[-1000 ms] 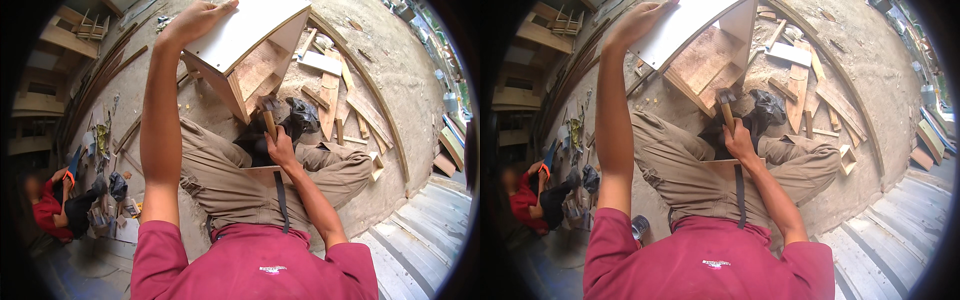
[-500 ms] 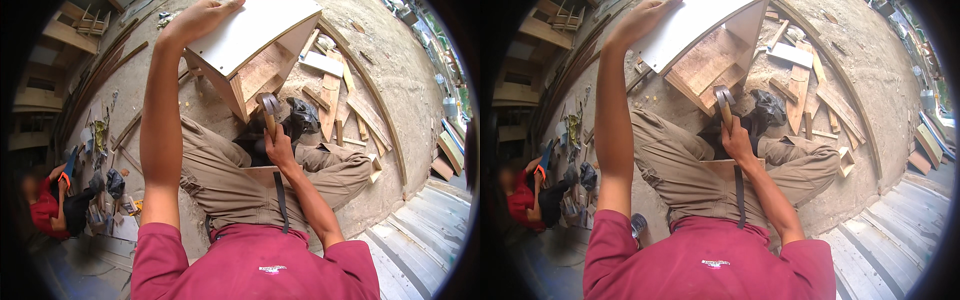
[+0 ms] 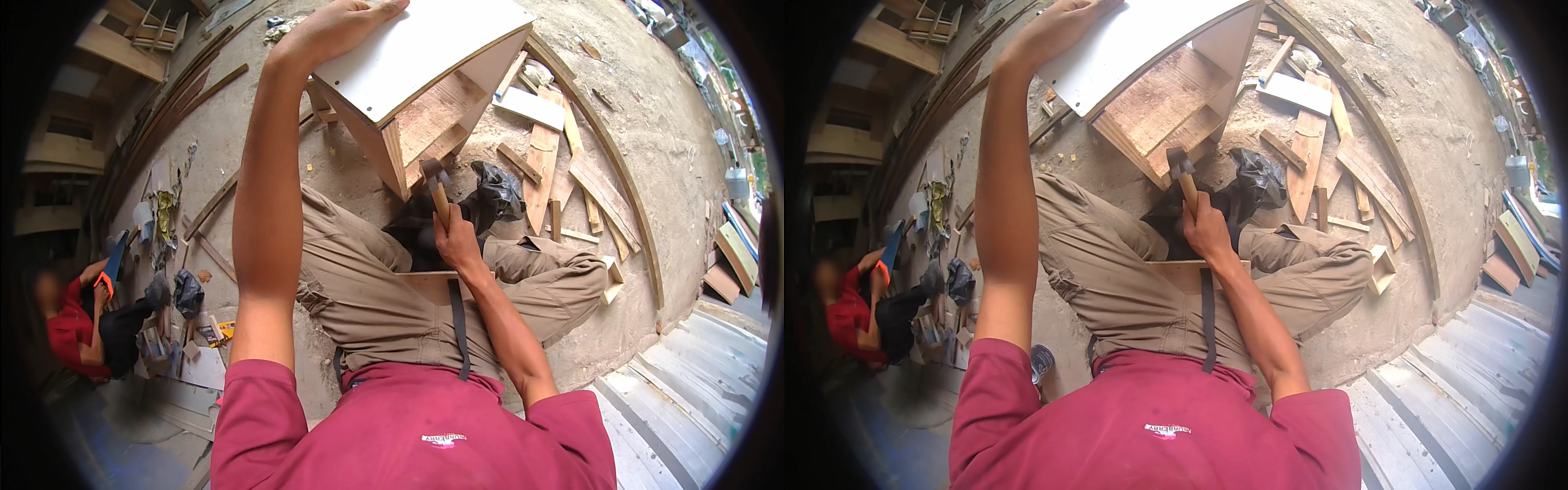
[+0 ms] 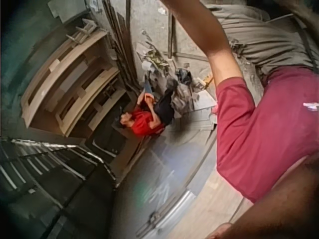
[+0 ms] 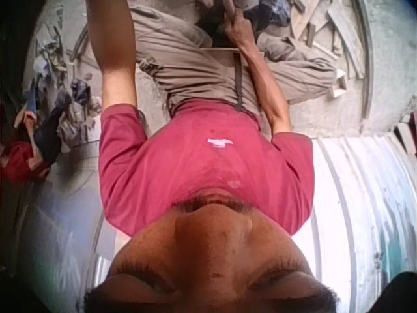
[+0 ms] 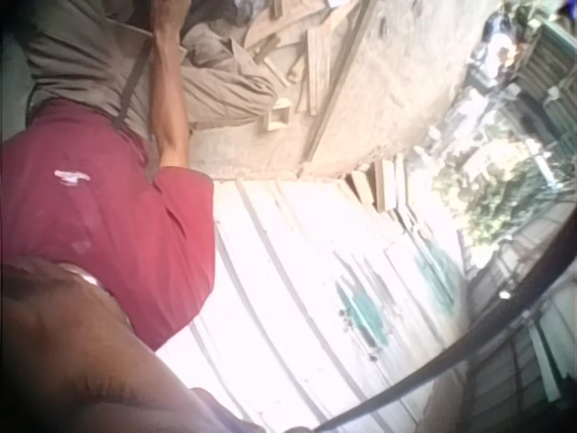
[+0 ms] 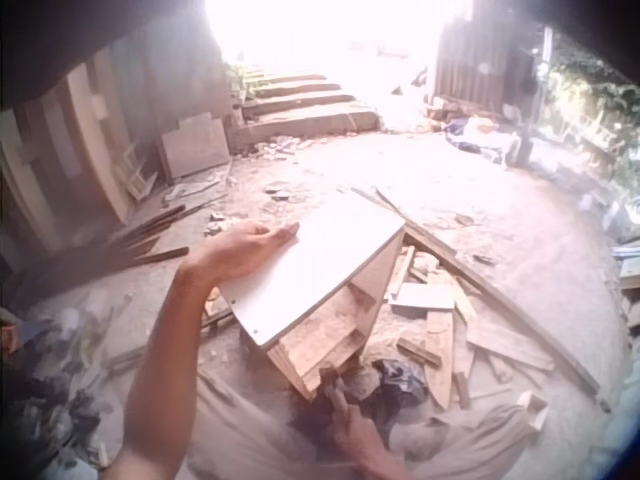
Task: The person assembles a small wooden cabinet by hand, using a hammer to drive nails into the frame. They position wooden panels and secure them to the structure, working on the floor in a cluttered workshop.
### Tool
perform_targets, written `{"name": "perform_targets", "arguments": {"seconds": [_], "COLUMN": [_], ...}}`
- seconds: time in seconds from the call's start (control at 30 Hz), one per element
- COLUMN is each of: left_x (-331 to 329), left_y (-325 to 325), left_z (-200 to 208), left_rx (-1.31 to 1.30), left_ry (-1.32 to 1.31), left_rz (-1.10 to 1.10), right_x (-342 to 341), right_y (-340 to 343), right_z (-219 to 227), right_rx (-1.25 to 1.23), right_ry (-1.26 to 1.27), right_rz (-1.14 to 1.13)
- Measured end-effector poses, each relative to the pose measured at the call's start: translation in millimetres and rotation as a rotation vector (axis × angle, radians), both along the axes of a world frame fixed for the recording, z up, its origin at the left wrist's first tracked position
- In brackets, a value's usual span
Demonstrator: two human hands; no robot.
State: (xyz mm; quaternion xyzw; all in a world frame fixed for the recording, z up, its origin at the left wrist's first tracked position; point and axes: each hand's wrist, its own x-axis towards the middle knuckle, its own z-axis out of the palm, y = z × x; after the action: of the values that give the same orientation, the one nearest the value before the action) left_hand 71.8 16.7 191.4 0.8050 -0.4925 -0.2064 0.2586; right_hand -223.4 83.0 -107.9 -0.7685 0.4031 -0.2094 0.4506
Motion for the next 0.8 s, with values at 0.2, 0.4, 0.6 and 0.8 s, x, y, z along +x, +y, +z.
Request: {"name": "perform_targets", "arguments": {"seconds": [0.2, 0.4, 0.6, 0.8], "left_x": [-4, 3, 9, 14], "left_y": [4, 1, -2, -8], "left_z": [9, -4, -11, -14], "left_rx": [0.061, 0.013, -0.062, -0.046], "left_ry": [0.024, 0.082, -0.029, 0.037], "left_rz": [-0.028, -0.03, -0.077, -0.104], "right_x": [4, 12, 3, -1], "right_y": [5, 4, 11, 8], "right_z": [4, 21, 8, 12], "right_rx": [-0.024, -0.053, 0.051, 0.064], "right_ry": [-0.058, -0.102, -0.054, -0.074], "right_rz": [-0.024, -0.015, -0.065, -0.202]}}
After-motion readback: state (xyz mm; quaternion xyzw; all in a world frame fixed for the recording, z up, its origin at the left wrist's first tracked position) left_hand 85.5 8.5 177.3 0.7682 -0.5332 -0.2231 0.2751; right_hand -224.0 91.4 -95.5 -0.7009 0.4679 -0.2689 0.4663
